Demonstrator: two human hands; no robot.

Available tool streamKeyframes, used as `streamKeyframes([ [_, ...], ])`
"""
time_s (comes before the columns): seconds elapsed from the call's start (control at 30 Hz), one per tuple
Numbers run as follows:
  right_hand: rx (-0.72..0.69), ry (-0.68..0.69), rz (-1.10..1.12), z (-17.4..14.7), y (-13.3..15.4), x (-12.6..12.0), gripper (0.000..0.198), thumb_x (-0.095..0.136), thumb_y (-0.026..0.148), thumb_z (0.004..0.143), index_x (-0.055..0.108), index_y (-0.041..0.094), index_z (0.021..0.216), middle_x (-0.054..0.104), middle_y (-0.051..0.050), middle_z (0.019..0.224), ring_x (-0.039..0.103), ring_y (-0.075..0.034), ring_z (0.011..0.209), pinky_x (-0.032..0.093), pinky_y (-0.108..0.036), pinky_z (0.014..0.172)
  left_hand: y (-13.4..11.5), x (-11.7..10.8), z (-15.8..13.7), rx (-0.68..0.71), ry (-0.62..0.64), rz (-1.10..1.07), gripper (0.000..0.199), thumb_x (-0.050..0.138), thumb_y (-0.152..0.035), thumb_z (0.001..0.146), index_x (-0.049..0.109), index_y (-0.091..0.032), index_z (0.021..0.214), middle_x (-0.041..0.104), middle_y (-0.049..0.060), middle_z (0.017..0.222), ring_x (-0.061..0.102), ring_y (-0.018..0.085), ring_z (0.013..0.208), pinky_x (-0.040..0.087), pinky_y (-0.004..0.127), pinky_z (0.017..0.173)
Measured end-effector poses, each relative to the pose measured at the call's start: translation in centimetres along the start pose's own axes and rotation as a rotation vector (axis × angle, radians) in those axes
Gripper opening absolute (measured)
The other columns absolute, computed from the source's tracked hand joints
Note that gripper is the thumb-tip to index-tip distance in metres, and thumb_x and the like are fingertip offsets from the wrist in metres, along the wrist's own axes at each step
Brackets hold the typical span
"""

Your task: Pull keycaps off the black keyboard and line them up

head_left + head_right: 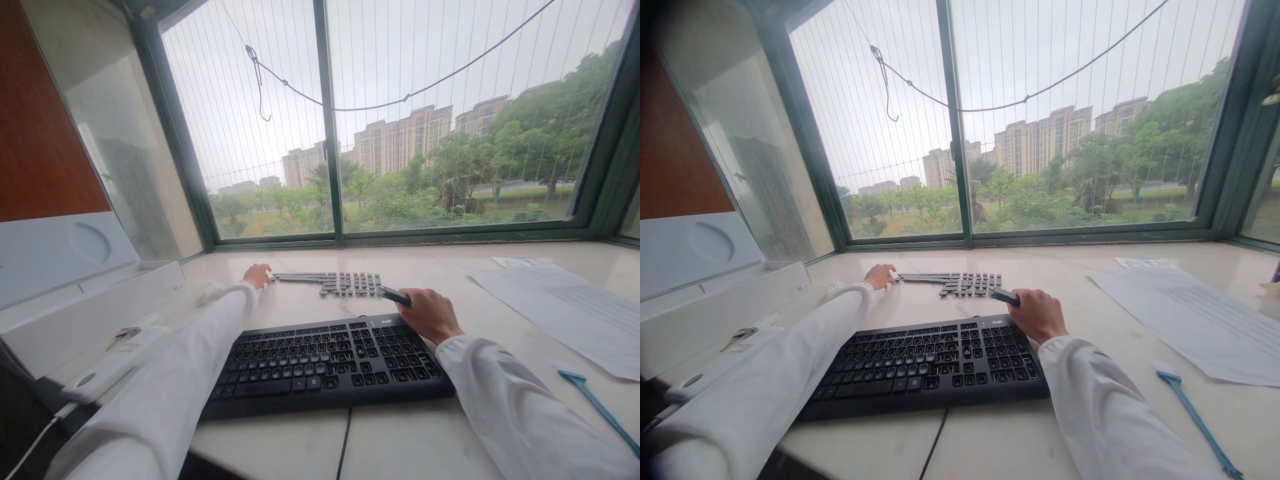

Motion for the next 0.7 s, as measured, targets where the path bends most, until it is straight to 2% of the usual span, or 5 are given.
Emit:
streamKeyframes([
  [0.2,-0.003,-0.004,0.003,-0.1,0.0,-0.1,0.032,0.043,0.037,0.089,0.072,0.026,0.080,0.073,-0.007,0.087,0.066,-0.024,0.079,0.036,-0.031,0.066,-0.2,0.5,0.6,0.020,-0.022,0.006,0.036,0.066,-0.016,0.081,0.062,-0.021,0.116,0.076,-0.001,0.091,0.065,0.009,0.054,0.050,0.022,0.071],
  [0.57,0.002,0.000,0.008,0.0,0.1,-0.1,0.032,0.044,0.037,0.089,0.073,0.025,0.083,0.073,-0.008,0.089,0.066,-0.023,0.080,0.037,-0.030,0.068,-0.6,0.8,0.3,-0.003,-0.018,0.041,0.045,0.066,-0.019,0.081,0.056,-0.022,0.125,0.076,0.001,0.090,0.069,0.012,0.062,0.052,0.024,0.076],
  [0.7,0.008,0.005,0.008,0.0,0.0,0.0,0.032,0.046,0.038,0.089,0.074,0.025,0.086,0.073,-0.009,0.090,0.066,-0.024,0.082,0.038,-0.030,0.069,-0.3,0.3,-0.4,-0.024,-0.008,0.052,0.046,0.063,-0.017,0.083,0.054,-0.021,0.128,0.075,0.005,0.100,0.068,0.012,0.059,0.053,0.026,0.076],
])
Point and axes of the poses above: each hand's wrist, its own z-axis towards the middle knuckle, its own x-axis out of the palm, y = z × x, the point moved 10 cm from there along z, towards the middle knuckle
